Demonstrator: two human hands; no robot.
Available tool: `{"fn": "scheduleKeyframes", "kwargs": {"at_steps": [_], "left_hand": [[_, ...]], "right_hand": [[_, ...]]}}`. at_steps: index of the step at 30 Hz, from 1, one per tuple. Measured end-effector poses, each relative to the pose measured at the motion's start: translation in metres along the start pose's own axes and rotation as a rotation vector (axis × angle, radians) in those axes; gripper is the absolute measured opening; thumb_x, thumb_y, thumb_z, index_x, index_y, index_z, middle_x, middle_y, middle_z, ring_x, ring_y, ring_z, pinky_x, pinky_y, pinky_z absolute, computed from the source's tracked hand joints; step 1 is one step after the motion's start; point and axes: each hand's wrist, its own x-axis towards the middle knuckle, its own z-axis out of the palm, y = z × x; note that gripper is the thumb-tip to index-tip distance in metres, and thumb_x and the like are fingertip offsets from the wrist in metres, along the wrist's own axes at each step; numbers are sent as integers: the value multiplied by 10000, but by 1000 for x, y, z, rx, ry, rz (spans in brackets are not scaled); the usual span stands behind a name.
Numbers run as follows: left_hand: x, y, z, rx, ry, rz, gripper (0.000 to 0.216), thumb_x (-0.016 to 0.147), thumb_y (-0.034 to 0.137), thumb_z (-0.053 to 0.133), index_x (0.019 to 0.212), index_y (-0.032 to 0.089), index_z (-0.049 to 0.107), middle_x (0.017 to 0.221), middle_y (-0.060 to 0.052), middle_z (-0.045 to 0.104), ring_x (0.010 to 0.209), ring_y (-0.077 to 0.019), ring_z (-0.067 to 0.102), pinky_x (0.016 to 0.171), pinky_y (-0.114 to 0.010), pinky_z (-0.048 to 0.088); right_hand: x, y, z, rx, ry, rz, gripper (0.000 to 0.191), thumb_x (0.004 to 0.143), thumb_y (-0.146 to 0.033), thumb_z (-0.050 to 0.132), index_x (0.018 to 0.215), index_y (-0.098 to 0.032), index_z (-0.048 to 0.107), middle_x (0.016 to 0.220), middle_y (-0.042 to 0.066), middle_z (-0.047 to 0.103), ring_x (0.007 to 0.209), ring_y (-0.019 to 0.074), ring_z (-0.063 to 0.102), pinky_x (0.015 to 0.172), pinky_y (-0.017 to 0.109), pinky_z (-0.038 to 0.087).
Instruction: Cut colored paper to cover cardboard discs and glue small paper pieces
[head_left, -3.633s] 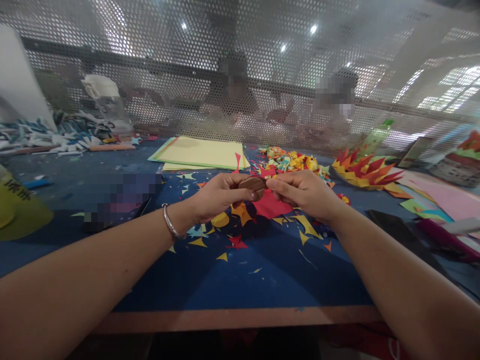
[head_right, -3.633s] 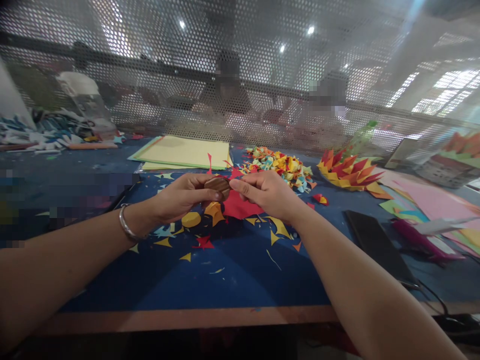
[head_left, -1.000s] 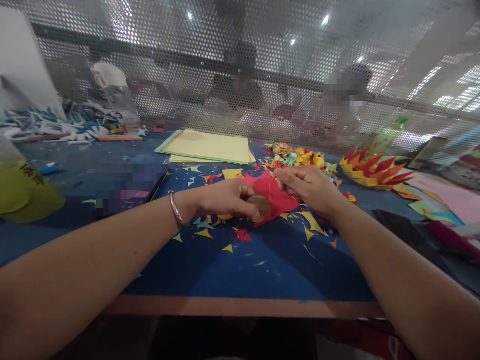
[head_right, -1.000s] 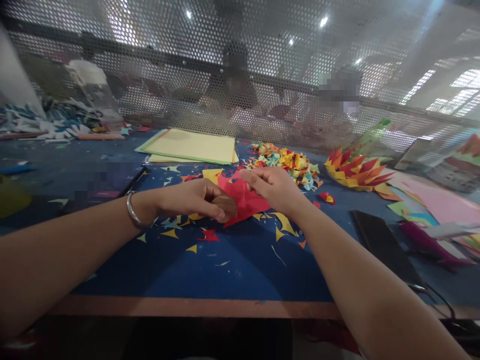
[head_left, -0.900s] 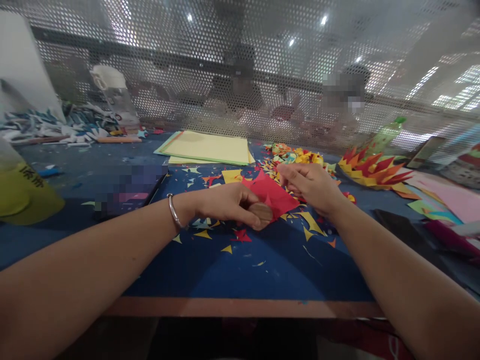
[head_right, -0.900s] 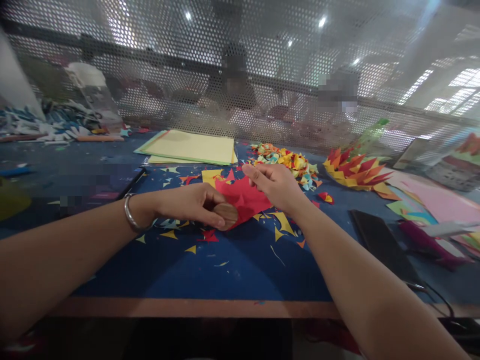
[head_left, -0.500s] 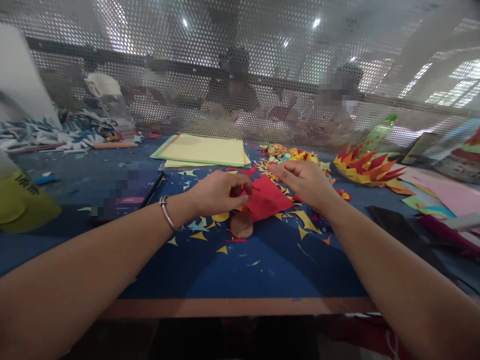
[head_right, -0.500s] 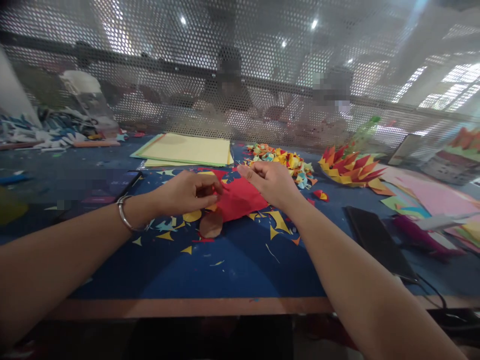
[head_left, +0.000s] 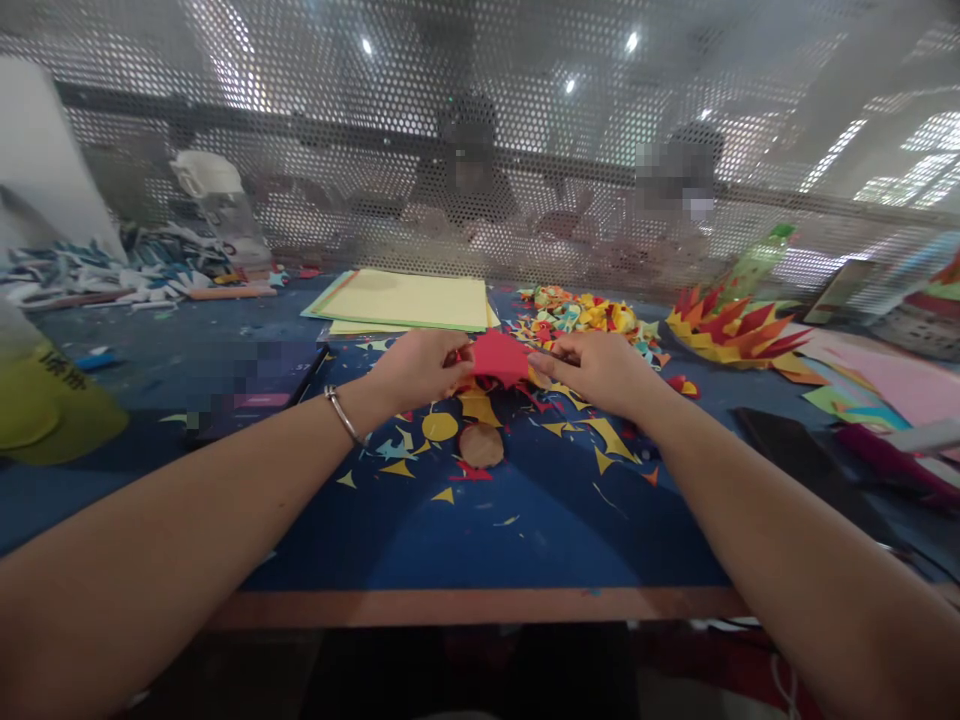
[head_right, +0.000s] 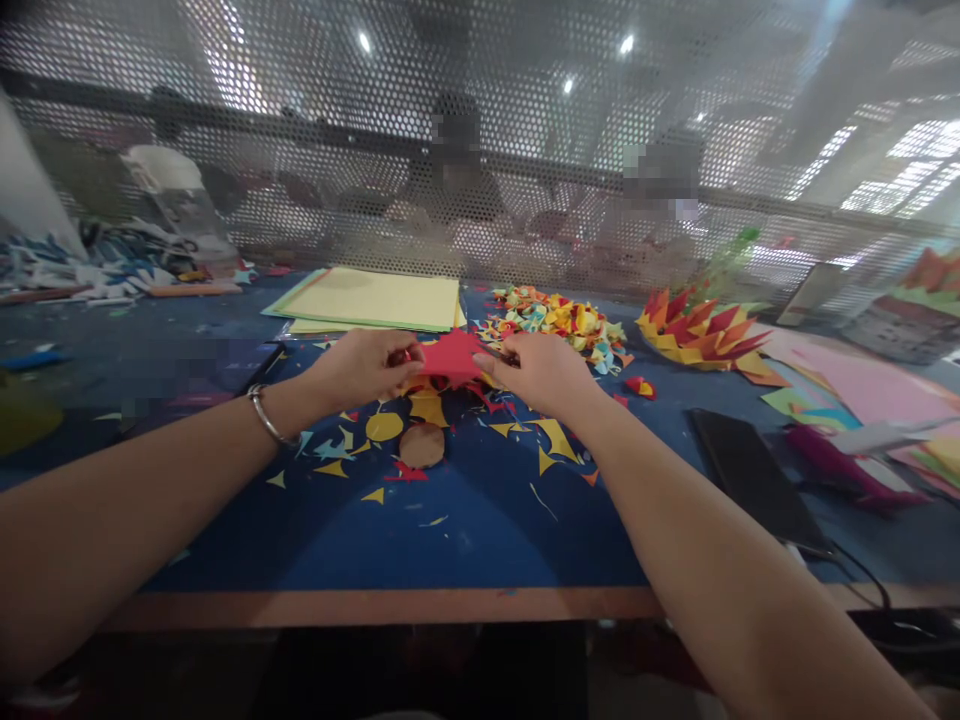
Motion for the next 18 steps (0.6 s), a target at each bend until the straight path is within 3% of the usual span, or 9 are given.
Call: {"fn": "scheduleKeyframes", "kwargs": {"at_steps": [4,8,12,18], "left_hand": [[10,-15,9,-422,207,-132,60,819,239,631,807,181,635,700,-46,713,638,-163,702,613,-277,541],[19,-26,14,-623,445,-208,101,783,230,697,836,156,653,815,-72,746,749,-162,721,733,-297,587],[18,-28,9,-407,531,-93,254,858,254,613,1075,139,674,984,-100,774,919,-189,735,884,-330,569],[9,-14,0,-60,457,-43,455,865,200,556,1310,168,644,1332,-95,687,1247,-270,628,1087,-402,460]], "right_hand": [[-1,-4,-1,-16,-28,-4,505,926,-607,509,626,-207,435,565,-6,473,538,123,408,546,306,240],[-1,-6,3,-46,-134,-31,495,918,-617,519,652,-201,503,599,15,543,564,139,465,557,303,273],[-1,-8,10,-107,-242,-87,439,918,-579,534,707,-197,587,689,60,626,631,176,543,574,308,317],[-3,-10,15,-224,-278,-82,406,917,-567,530,922,-191,683,842,117,707,795,262,641,586,322,344]]}}
